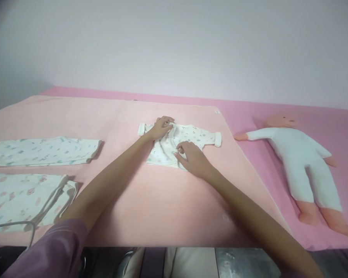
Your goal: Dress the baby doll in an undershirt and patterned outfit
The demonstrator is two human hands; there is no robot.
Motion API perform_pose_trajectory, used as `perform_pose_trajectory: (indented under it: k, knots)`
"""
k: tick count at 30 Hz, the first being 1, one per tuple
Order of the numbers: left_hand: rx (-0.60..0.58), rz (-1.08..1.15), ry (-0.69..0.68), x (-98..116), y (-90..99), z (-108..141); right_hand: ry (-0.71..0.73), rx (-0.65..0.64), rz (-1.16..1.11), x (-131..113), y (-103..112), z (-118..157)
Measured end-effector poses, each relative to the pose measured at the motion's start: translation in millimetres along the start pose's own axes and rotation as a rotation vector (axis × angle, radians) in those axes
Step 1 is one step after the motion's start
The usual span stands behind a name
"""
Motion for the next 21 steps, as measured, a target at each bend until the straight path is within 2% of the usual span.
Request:
perform_pose_trajectory:
  k: [5,11,14,16,19,21]
  knots:
    - [-0.02,0.044,0.01,-1,-3.4,3,-0.192,-0.074,0.09,8,-10,-35]
    - [-0.041,-0.004,-0.014,1,-3.9,5,-0.266,-0.121,0.154,4,-15,-63]
    - [-0.072,-0.033,-0.03,1,-5.5,4,-0.332,-0.173,0.119,3,-20,-64]
    - [-0.092,-0.068,-0.041,1,-6.8,5,-0.365,-0.218,0.003,-1,-20,-59]
    - [-0.114,-0.125,-0.07,5,-9.3,7,-0.35,-0.226,-0.201,-13,-11,-46]
    - [-0.138,-0.178,-0.098,10,-12.3,8,-0.356,-0.213,-0.242,-14,-5,-35]
Point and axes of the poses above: each hand's wrist, its own z-axis away from the middle knuckle, its own y-axis out of the back of the hand, x = y × z, the point moved 7 cm from there along -z, towards the middle knuckle, and after that the axes turned 12 degrees about -y, right-handed, at the moved point
